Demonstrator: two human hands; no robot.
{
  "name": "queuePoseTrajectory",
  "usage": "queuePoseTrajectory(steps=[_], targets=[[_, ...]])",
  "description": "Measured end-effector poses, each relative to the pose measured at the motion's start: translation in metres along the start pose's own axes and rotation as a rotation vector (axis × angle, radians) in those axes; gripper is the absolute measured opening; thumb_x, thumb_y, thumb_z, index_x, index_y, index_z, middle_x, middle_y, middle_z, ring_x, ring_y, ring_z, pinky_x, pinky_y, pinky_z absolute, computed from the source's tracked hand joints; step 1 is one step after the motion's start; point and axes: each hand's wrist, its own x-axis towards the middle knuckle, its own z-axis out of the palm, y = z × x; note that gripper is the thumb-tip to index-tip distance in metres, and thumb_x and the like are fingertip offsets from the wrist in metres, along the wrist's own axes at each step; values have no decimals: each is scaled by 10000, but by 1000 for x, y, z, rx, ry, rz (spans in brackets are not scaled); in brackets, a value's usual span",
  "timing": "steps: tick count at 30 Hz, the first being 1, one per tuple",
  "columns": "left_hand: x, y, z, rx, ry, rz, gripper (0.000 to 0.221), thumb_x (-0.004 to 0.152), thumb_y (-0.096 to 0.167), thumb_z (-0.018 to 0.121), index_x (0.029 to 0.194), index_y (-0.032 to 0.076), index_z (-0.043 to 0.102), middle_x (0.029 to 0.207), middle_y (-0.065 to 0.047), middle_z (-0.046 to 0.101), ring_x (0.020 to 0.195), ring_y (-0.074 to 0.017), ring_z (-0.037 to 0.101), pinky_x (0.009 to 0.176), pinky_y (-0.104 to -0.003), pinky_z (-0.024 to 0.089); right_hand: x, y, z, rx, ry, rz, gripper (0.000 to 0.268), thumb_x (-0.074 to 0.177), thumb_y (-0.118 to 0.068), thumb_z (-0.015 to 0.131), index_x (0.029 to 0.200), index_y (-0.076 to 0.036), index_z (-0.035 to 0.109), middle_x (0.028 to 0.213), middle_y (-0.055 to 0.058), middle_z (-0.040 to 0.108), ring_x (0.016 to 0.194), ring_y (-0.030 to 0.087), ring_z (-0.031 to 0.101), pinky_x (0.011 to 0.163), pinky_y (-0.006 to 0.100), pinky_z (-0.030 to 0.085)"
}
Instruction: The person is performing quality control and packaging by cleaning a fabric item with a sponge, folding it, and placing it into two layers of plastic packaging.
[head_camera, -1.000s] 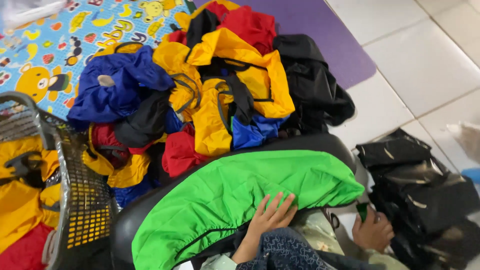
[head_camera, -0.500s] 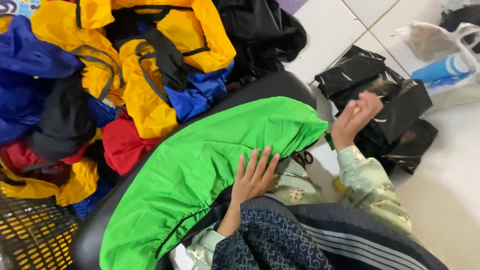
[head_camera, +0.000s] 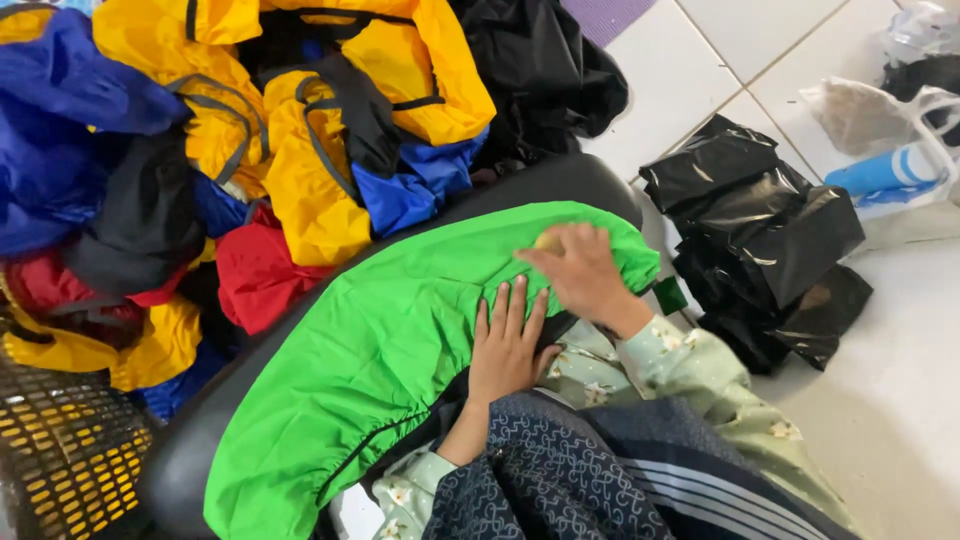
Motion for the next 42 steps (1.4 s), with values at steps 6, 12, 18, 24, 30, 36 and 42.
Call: queuePoseTrajectory(steps=[6, 12, 18, 24, 30, 36, 42], targets=[[-3, -2, 5, -26, -18, 41, 853, 883, 622, 592, 1635, 322, 322, 1651, -200, 338, 1527, -417, 312, 1203, -614, 270, 13, 118, 2, -45, -167, 485, 454, 1047, -289, 533, 1496, -234, 499, 1181, 121, 495, 1072, 389, 538, 814, 507, 481], [-6, 5, 21, -44, 48, 19, 678, 934, 595, 584, 1498, 232, 488, 1500, -207, 479, 1493, -441, 361, 1191, -635, 298, -2, -36, -25, 279, -57, -81, 369, 1048, -370, 399, 1212, -125, 621, 1149, 156, 586, 1001, 383, 569, 816, 487, 472], [-4, -1, 18, 0, 42, 48, 924, 822, 620, 683, 1617, 273, 365, 1634, -200, 366, 1503, -408, 355, 1199, -610, 285, -17, 57, -14, -60, 10, 173, 208, 911, -259, 608, 1009, -340, 773, 1008, 47, 557, 868, 269, 610, 741, 396, 468], [-39, -13, -43, -65, 483, 284, 450, 1052, 188, 754, 1465, 139, 582, 1460, -55, 609, 1298, -221, 672, 1101, -393, 566, 16, 71, -55, 213, 115, 531, 430, 1108, -289, 463, 1435, -16, 529, 1193, 215, 497, 1065, 401, 538, 894, 517, 461], [-73, -42, -34, 35, 121, -175, 375, 932, 402, 763, 1267, 259, 671, 1390, 5, 661, 1344, -305, 570, 1132, -613, 355, 36, -76, -29, 566, -293, -312, 211, 1026, -370, 546, 1053, -161, 532, 1020, 111, 570, 830, 266, 526, 635, 435, 408], [-67, -46, -36, -23, 120, -219, 315, 959, 290, 743, 1272, 280, 712, 1371, 95, 669, 1346, -215, 579, 1147, -517, 361, 138, -21, -76, 665, -605, 785, 523, 997, -220, 524, 505, -113, 384, 482, 0, 355, 430, 133, 376, 449, 269, 369], [-59, -42, -43, -20, 156, -197, 315, 936, 254, 768, 1246, 227, 714, 1344, 49, 692, 1320, -265, 589, 1108, -565, 398, 94, 24, -23, 152, -269, 408, 322, 1044, -280, 468, 1272, -54, 494, 1174, 181, 506, 1037, 332, 510, 866, 490, 458]])
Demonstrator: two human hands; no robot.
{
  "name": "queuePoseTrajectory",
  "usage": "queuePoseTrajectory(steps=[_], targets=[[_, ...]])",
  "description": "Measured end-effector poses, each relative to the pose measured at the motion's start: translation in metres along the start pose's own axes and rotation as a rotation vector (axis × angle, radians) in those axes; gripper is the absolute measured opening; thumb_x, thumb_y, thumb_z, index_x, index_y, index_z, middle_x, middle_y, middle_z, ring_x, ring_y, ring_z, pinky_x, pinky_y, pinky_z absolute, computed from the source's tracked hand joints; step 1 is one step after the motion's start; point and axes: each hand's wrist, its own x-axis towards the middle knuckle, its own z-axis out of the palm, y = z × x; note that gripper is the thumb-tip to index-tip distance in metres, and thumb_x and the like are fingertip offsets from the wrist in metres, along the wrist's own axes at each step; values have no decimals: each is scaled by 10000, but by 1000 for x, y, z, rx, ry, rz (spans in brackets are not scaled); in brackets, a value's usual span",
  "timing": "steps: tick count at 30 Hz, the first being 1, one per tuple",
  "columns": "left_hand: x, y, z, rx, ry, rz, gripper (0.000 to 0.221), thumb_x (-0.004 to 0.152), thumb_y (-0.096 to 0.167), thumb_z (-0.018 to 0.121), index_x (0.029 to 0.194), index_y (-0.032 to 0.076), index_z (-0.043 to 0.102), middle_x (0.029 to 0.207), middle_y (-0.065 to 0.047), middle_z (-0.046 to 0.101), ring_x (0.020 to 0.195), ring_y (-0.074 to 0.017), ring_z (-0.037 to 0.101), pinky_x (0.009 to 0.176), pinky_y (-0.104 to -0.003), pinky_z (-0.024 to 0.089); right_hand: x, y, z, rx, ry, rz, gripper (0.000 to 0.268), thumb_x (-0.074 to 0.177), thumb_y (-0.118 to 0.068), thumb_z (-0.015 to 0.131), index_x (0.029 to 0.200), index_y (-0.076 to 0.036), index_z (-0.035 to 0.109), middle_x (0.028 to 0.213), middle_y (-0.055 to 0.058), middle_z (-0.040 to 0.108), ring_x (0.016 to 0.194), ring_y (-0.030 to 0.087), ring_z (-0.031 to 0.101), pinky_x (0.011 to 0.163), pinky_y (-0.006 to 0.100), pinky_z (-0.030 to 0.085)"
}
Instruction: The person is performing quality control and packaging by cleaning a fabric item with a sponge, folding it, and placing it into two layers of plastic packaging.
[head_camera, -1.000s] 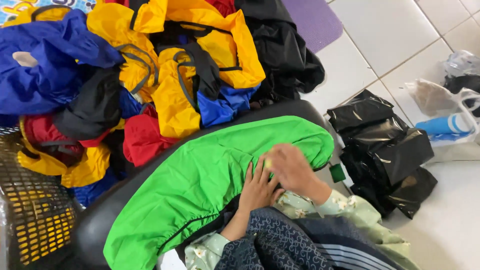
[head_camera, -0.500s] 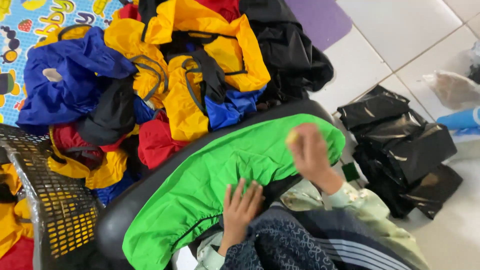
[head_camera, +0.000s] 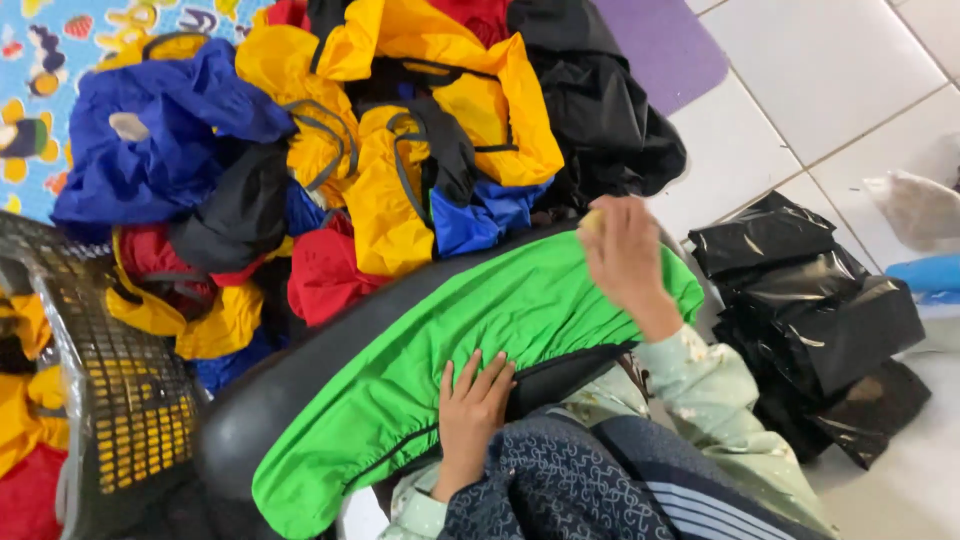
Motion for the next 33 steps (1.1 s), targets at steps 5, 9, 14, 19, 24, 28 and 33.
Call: queuePoseTrajectory(steps=[5, 9, 14, 19, 24, 28, 33], targets=[[-3, 0, 6, 2, 70, 33, 184, 978, 165, 686, 1158, 144, 718, 1220, -34, 711, 1193, -314, 627, 1116, -580, 413, -53, -115, 42, 391, -302, -654, 175, 1046, -307, 438, 1005, -159, 522, 907, 73, 470, 833, 239, 478, 729, 424, 430], [-8, -5, 11, 31, 108, 72, 185, 959, 184, 774, 1142, 187, 750, 1300, 28, 717, 1253, -236, 641, 1116, -569, 413, 6, -156, -7, 392, -787, 119, 248, 1017, -358, 533, 918, -152, 436, 877, -4, 423, 728, 134, 362, 637, 282, 369], [-13, -1, -5, 7, 137, 110, 287, 1010, 250, 742, 1283, 188, 683, 1409, 1, 642, 1365, -277, 543, 1142, -594, 375, 29, -93, 78, 94, -48, -338, 355, 1003, -331, 608, 1295, -129, 587, 1108, 165, 539, 957, 399, 580, 751, 532, 476], [-35, -6, -27, 159, 489, -3, 342, 991, 491, 725, 1213, 230, 741, 1272, 13, 733, 1257, -273, 635, 1146, -513, 370, -46, -154, 53, 688, -50, -683, 206, 936, -141, 699, 986, -127, 500, 981, 65, 542, 929, 213, 520, 802, 333, 455], [-40, -17, -31, 229, 161, -595, 892, 964, 487, 616, 1587, -65, 298, 1658, -233, 338, 1530, -448, 353, 1206, -607, 331, -37, -176, 97, 446, -262, -1110, 224, 961, -273, 700, 835, -144, 567, 905, 82, 539, 739, 238, 523, 583, 389, 388], [-38, -11, -37, 237, 165, -629, 946, 912, 447, 663, 1588, -81, 265, 1647, -272, 332, 1515, -463, 365, 1220, -590, 322, 25, -202, 86, 470, -649, -66, 269, 977, -347, 450, 806, -153, 522, 804, 3, 516, 661, 138, 444, 591, 282, 384], [-38, -18, -37, 246, 233, -579, 968, 956, 528, 652, 1611, -53, 239, 1672, -254, 285, 1543, -470, 321, 1211, -581, 357, 8, -196, 53, 470, -355, -697, 150, 1030, -261, 517, 990, -116, 525, 941, 79, 563, 828, 276, 506, 764, 420, 391]])
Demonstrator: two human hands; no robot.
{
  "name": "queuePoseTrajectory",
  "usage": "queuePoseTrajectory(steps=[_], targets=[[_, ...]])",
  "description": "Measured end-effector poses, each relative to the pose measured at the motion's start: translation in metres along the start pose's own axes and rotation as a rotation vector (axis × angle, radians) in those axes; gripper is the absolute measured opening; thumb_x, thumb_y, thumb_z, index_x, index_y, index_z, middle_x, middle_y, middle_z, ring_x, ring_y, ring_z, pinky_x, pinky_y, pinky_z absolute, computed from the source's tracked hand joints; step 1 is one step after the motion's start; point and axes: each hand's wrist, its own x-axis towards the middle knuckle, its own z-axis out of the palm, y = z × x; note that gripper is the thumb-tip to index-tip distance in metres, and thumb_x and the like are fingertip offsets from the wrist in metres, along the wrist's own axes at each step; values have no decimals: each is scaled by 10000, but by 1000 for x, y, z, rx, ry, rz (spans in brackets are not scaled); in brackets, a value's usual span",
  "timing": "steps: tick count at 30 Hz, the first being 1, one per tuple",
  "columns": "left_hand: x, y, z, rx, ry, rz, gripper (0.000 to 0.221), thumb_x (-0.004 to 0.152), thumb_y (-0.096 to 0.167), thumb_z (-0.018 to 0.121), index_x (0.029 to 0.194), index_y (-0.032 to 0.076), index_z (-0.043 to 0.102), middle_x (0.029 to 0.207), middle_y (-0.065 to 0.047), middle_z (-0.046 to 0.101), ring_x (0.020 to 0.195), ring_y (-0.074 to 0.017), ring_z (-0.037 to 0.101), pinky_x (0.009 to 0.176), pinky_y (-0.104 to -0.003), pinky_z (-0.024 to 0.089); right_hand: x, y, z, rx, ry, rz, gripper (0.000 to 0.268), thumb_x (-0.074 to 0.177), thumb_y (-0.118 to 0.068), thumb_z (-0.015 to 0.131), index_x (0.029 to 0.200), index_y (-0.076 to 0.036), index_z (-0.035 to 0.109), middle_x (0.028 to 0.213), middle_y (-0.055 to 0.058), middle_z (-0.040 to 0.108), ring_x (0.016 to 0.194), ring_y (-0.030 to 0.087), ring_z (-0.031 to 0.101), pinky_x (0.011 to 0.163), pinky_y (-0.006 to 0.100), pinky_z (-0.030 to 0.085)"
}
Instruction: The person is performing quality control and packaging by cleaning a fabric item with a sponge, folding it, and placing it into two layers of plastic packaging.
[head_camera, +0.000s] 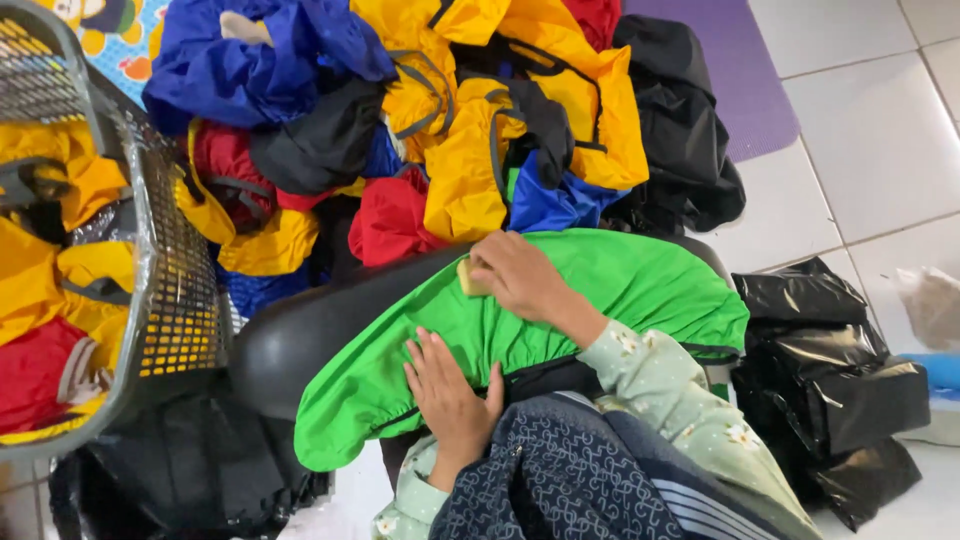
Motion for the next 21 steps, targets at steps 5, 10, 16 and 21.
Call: queuePoseTrajectory(steps=[5, 10, 16, 21], targets=[[-20, -10, 0, -69, 148, 73, 907, 932, 583, 753, 1496, -34, 401, 1606, -275, 371, 1537, -525, 225, 1240, -672, 223, -21, 32, 42, -134, -31, -23, 455, 899, -217, 686, 1326, -113, 569, 1240, 133, 569, 1092, 343, 533, 927, 469, 436], [-10, -30, -27, 26, 241, -70, 1052, 892, 711, 730, 1556, -20, 369, 1625, -257, 377, 1569, -494, 133, 1274, -678, 15, -10, 13, 31, 91, 369, -18, 350, 905, 67, 605, 1254, 62, 619, 1174, 179, 543, 1074, 332, 567, 920, 432, 507], [-1, -51, -40, 157, -95, -270, 1229, 816, 726, 647, 1629, -60, 166, 1712, -265, 121, 1555, -576, 54, 1150, -811, 150, -15, -37, 87, 132, -144, -545, 308, 939, -75, 709, 1230, -34, 620, 1003, 130, 569, 911, 329, 576, 775, 446, 472], [5, -50, -41, 166, -182, -297, 1285, 785, 707, 701, 1633, -57, 110, 1720, -253, 53, 1551, -573, 6, 1144, -809, 117, 50, 12, 120, -166, 145, -154, 274, 913, -150, 623, 1176, -76, 651, 997, 103, 582, 879, 309, 570, 686, 449, 485]])
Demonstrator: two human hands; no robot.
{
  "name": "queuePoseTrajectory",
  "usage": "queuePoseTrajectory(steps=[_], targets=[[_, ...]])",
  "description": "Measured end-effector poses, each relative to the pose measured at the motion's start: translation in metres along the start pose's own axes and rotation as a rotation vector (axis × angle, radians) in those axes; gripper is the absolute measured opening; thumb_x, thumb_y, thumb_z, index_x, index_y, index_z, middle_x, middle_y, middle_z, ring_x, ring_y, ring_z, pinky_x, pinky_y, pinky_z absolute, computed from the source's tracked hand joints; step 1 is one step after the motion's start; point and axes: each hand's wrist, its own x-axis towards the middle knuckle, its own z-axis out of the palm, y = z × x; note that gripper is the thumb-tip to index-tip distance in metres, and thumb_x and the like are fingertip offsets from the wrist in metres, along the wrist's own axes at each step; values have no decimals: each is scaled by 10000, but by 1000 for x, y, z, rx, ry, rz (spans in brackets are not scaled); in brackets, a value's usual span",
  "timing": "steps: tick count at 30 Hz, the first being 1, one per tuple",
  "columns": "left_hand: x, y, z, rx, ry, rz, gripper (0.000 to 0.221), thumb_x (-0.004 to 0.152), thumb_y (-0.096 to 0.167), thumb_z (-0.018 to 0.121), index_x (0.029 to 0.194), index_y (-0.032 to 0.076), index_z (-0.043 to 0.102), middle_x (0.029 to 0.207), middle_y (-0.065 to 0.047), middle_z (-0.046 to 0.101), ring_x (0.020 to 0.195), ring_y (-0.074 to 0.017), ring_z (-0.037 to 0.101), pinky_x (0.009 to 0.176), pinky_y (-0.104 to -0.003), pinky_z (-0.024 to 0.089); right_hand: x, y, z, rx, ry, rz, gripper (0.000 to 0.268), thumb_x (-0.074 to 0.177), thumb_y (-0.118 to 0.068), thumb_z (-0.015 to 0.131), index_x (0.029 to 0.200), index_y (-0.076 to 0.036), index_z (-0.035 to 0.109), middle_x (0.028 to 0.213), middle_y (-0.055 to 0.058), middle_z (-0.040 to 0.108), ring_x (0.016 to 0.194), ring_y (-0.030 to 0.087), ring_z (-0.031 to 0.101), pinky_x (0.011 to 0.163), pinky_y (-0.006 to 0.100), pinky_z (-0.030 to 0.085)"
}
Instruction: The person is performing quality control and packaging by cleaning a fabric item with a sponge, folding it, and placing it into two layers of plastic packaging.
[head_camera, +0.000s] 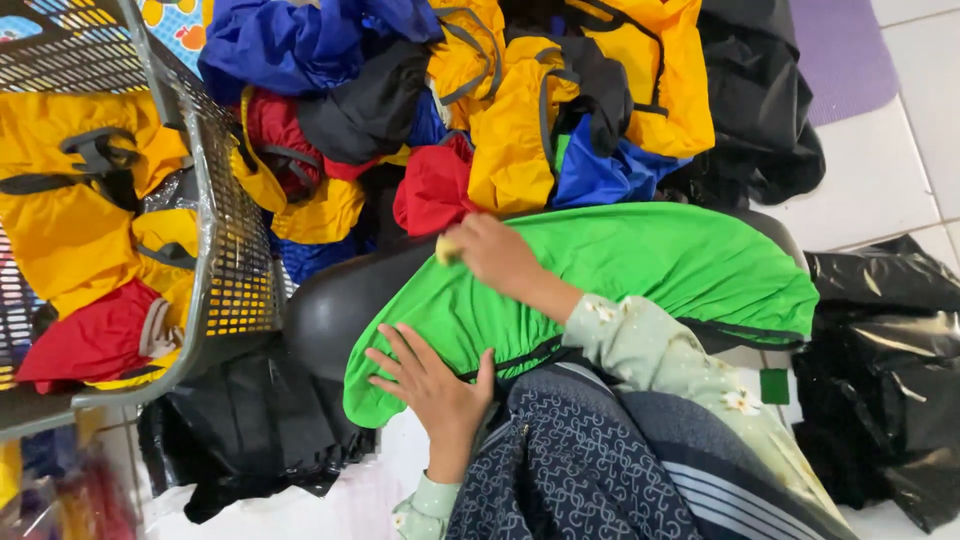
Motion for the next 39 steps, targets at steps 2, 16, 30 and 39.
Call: queuePoseTrajectory(steps=[2, 16, 30, 39], targets=[[-7, -3, 1, 21, 17, 17, 1310, 779, 740, 688, 1634, -56, 94, 1722, -249, 65, 1558, -561, 25, 1140, -810, 133, 9, -9, -17, 118, 19, 174, 298, 937, -194, 632, 1200, -55, 634, 1032, 125, 602, 929, 333, 594, 735, 463, 479], [-10, -13, 10, -178, 226, 82, 1546, 727, 685, 804, 1554, 60, -342, 1701, -300, -128, 1607, -508, -60, 1140, -853, 76, 25, -76, 9, -149, 205, -18, 245, 980, -379, 640, 1063, -148, 636, 849, 16, 629, 783, 251, 629, 602, 404, 474], [-9, -18, 19, -64, 143, -7, 1535, 664, 811, 687, 1587, -73, -165, 1677, -308, -167, 1567, -526, -106, 1124, -833, 92, 42, -89, 3, 66, 187, 187, 381, 974, -486, 581, 843, -129, 591, 754, 62, 678, 731, 297, 681, 508, 457, 441], [-1, -20, 14, -34, 4, -63, 1266, 632, 783, 748, 1625, 131, 309, 1672, -346, -140, 1537, -582, -107, 1089, -842, 61, -42, -10, -116, -10, -506, 646, 482, 1014, -555, 292, 960, -320, 709, 801, -44, 588, 781, 144, 570, 500, 282, 370]])
